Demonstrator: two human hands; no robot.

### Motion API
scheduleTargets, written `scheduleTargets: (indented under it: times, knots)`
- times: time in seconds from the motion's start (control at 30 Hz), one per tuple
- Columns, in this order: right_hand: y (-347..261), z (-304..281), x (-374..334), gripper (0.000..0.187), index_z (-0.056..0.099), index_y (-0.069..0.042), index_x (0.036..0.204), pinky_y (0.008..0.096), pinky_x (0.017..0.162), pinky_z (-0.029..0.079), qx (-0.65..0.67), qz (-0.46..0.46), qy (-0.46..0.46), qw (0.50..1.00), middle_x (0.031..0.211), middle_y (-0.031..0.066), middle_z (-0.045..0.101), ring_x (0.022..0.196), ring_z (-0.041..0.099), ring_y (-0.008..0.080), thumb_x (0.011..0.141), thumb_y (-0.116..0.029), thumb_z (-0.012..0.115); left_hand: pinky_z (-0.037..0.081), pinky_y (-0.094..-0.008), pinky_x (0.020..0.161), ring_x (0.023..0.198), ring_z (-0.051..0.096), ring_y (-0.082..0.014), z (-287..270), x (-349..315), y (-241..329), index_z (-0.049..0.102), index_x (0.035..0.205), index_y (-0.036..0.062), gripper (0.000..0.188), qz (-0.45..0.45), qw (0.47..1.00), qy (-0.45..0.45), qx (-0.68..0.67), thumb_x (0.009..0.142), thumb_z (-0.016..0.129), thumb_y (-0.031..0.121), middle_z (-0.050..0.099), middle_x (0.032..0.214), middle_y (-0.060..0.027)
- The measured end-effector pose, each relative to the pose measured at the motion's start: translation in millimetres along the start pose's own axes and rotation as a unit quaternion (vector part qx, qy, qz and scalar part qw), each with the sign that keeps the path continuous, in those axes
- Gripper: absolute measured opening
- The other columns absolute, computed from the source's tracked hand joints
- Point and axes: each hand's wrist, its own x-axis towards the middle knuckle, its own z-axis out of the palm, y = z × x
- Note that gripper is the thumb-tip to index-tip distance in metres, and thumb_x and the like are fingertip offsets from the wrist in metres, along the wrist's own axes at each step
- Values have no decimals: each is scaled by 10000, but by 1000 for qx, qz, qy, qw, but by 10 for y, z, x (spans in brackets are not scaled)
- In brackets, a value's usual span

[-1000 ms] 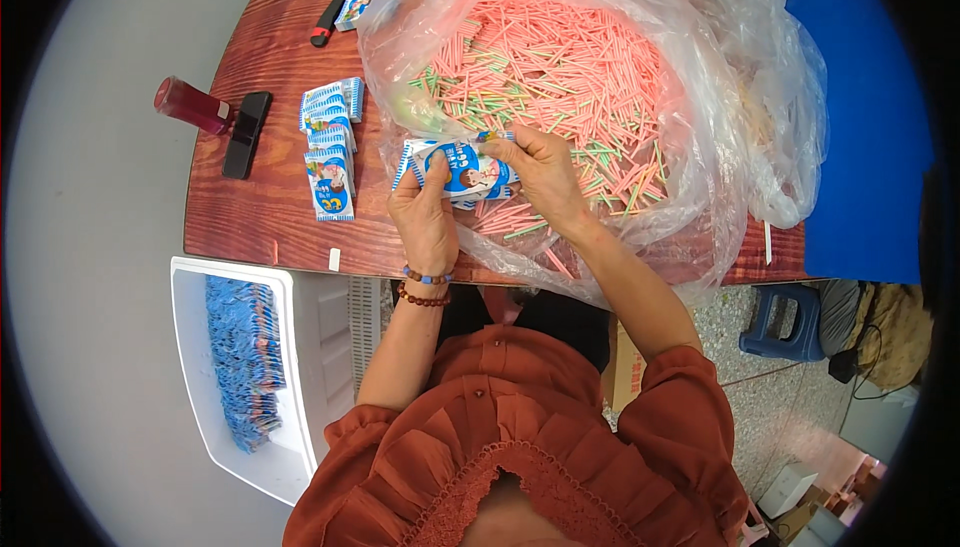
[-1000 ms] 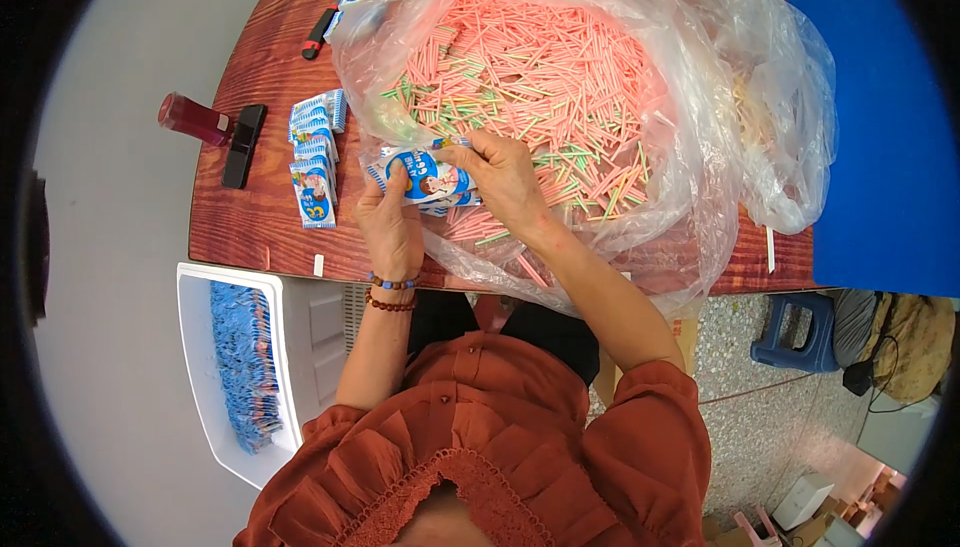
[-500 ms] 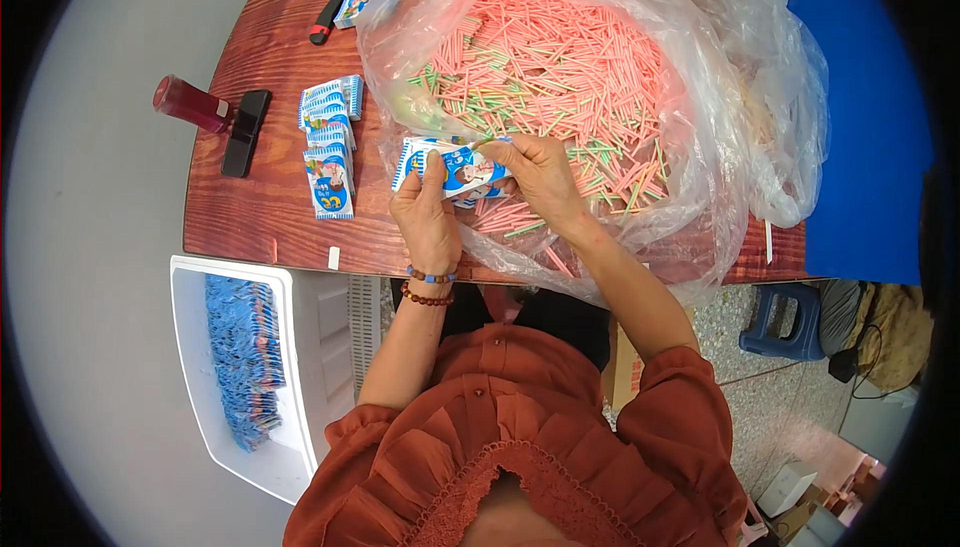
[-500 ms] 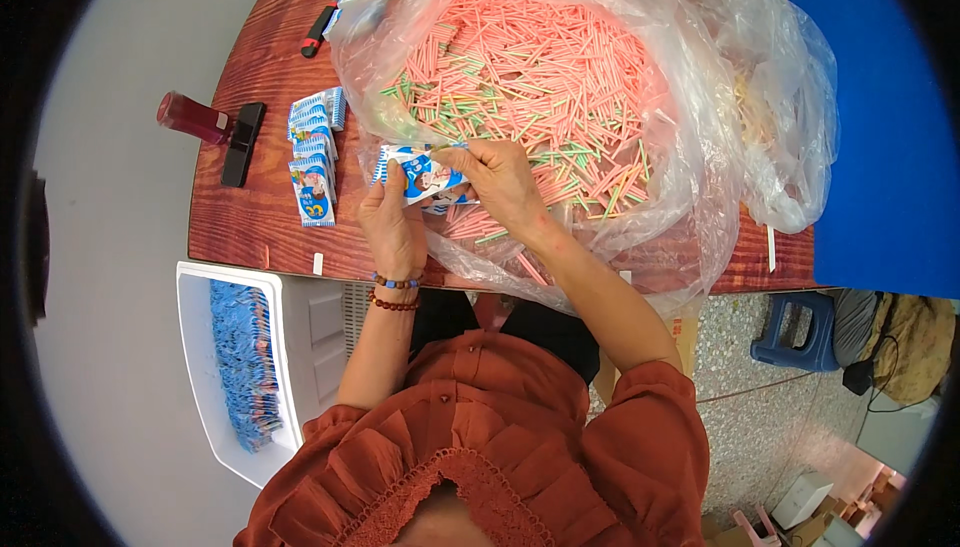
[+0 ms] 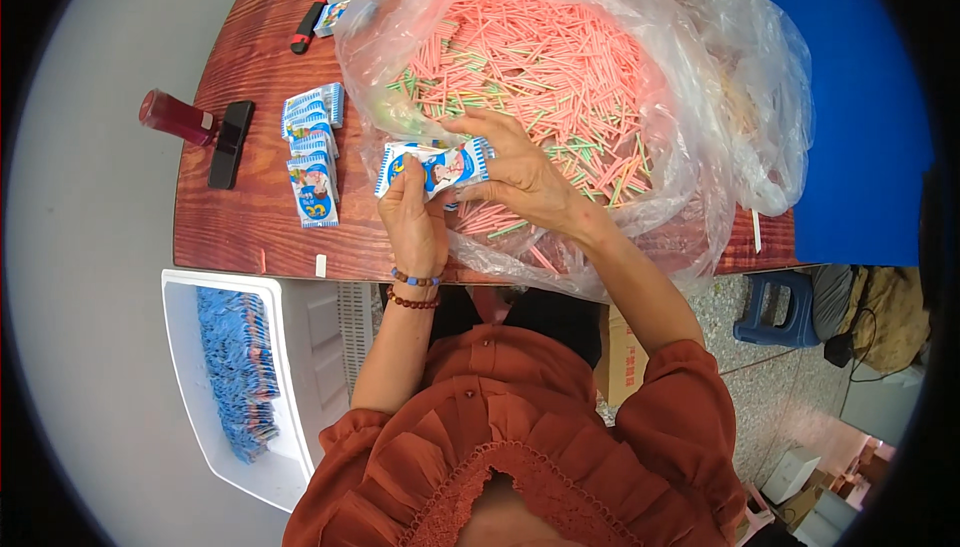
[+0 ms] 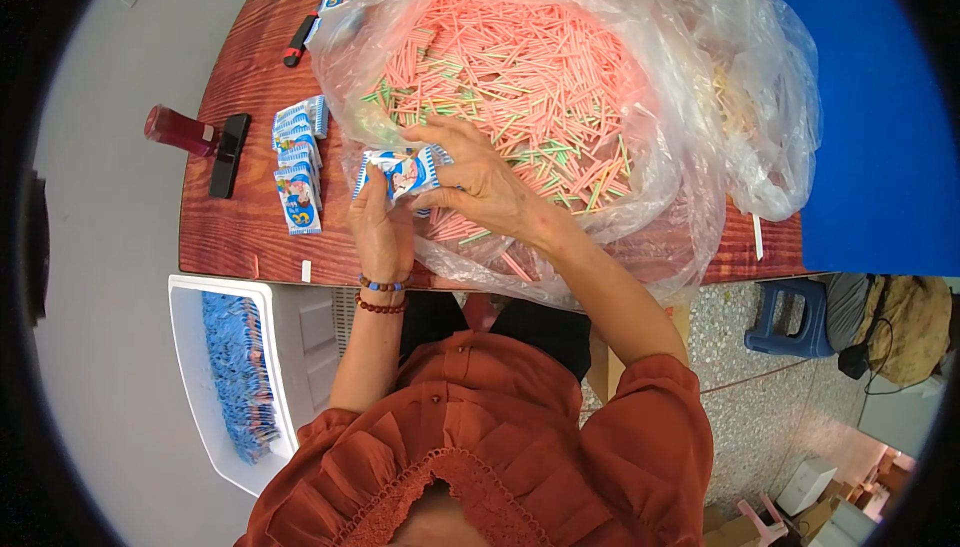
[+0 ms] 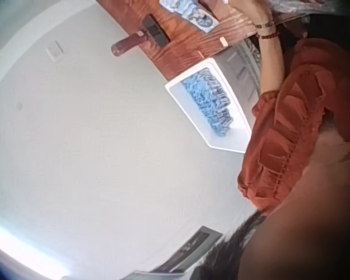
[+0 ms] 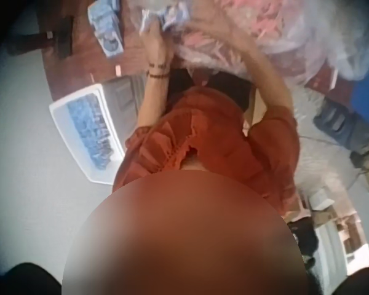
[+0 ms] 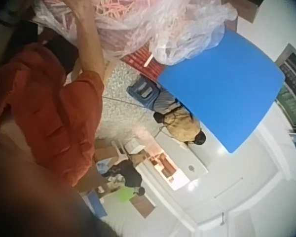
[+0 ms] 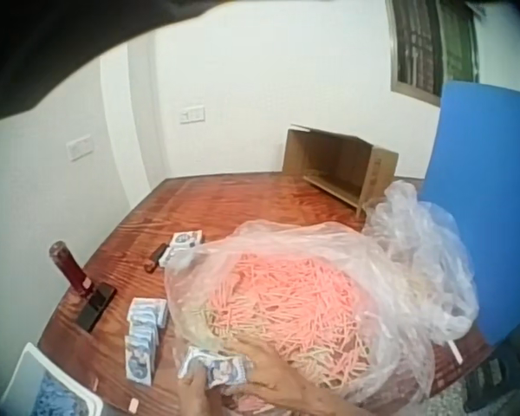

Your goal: Filling small blue and white packets with pink and green shredded decorative paper.

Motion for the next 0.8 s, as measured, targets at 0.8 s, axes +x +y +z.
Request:
scheduleTargets:
  times: [0.8]
  knots:
    - [1086, -1006, 441, 124, 670, -73, 844, 398, 860, 408, -546, 52, -231, 803, 1024, 71, 610, 1047, 532, 243, 839, -152, 575, 463, -224, 606, 782, 602, -68, -117, 2, 65, 657, 936, 63, 228, -13, 1000, 10, -12, 980, 574, 271, 675, 901, -1]
